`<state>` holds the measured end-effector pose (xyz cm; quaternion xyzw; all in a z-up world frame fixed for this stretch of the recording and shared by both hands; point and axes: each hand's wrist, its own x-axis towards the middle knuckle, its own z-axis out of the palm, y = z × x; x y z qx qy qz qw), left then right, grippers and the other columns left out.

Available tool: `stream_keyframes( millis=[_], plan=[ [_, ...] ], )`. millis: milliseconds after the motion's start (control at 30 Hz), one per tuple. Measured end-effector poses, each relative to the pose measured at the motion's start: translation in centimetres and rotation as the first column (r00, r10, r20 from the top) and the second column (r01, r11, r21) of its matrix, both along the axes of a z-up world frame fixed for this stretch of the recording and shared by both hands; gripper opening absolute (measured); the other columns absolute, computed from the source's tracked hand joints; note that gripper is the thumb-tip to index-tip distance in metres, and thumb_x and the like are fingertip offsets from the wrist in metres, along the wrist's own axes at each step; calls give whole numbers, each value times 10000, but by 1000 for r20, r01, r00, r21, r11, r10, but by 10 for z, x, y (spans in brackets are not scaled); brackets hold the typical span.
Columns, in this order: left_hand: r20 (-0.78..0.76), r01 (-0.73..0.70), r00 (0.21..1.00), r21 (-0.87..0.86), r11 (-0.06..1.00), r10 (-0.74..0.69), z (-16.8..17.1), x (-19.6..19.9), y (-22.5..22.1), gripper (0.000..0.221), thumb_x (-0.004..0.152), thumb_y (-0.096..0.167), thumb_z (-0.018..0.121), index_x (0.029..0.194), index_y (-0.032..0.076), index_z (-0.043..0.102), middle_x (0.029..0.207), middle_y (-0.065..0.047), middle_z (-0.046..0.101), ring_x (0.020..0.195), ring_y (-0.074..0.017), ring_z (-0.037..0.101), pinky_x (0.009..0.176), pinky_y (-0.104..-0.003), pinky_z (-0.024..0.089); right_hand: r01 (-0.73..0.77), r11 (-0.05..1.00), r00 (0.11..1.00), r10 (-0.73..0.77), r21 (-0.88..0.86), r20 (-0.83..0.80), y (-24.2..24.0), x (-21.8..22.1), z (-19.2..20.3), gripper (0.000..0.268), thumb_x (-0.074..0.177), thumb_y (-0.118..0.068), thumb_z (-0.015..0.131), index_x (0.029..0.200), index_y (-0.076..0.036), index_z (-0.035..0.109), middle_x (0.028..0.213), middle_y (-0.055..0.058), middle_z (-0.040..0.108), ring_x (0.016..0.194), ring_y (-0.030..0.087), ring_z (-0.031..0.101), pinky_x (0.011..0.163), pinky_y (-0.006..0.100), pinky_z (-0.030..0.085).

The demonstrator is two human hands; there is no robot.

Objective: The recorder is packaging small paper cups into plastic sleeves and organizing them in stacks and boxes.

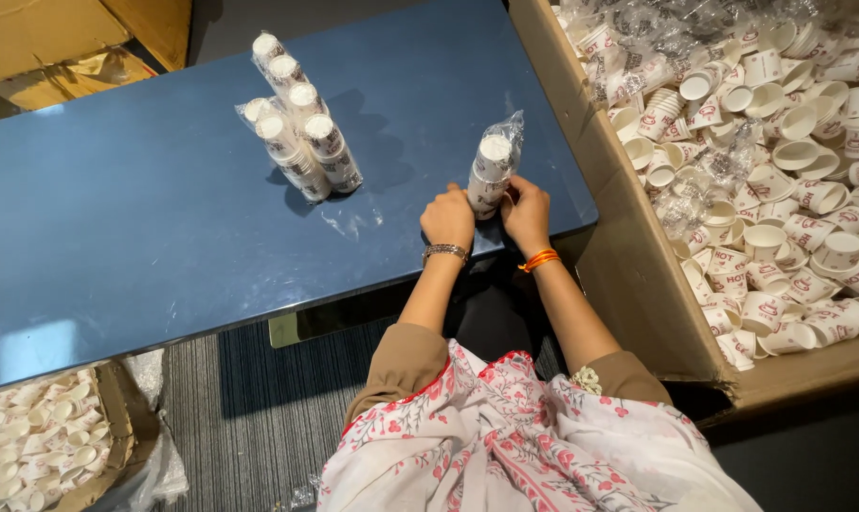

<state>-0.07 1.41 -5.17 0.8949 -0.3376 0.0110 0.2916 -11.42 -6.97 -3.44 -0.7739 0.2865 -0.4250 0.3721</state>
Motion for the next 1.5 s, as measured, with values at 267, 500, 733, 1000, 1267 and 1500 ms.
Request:
stream_keyframes(
  millis=[267,500,733,1000,1267,1500],
  plan=[
    [-79,-6,997,-189,982,-9,16,-23,25,375,1009,381,574,862,42,638,739,-202,729,693,-387,693,641,-501,534,80,980,995,-69,-180,67,-12,-15,-68,104,817,-34,723,894,25,685,851,193,735,809,343,740,749,385,569],
    [-641,-395,401,-766,508,-654,-13,-40,41,266,1063,242,644,884,75,539,1022,-147,824,554,-48,442,498,-232,393,-310,913,916,212,264,342,62,-60,4,217,979,-130,699,1163,-20,668,1068,74,717,958,122,675,871,258,551],
    [-650,-478,176,-713,513,-739,6,-56,62,221,1048,277,599,926,105,535,812,-134,734,625,-103,667,530,-227,519,-365,911,925,331,193,187,62,-71,10,86,989,-28,674,1037,8,735,966,65,710,849,107,667,753,249,540],
    [-637,-450,322,-754,478,-701,6,-61,66,243,1023,278,613,877,118,502,632,-76,647,483,-98,567,448,-226,456,-541,689,841,438,483,317,77,-79,9,158,987,-151,614,1044,-32,702,945,-7,719,889,61,648,836,219,524],
    [-213,-90,957,-864,495,-198,62,-92,92,301,1035,258,682,981,24,501,867,-117,587,749,-216,558,619,-341,465,-551,622,833,451,556,321,66,-75,-26,238,1035,-216,658,895,-24,671,814,-47,626,757,35,522,708,218,446],
    [-238,105,941,-471,876,-241,33,-87,101,319,879,333,812,945,45,694,789,-101,656,709,-220,640,645,-387,526,-433,819,901,378,376,214,67,-65,-37,197,1075,-130,606,1008,31,697,1067,46,615,935,93,566,825,235,476]
  ],
)
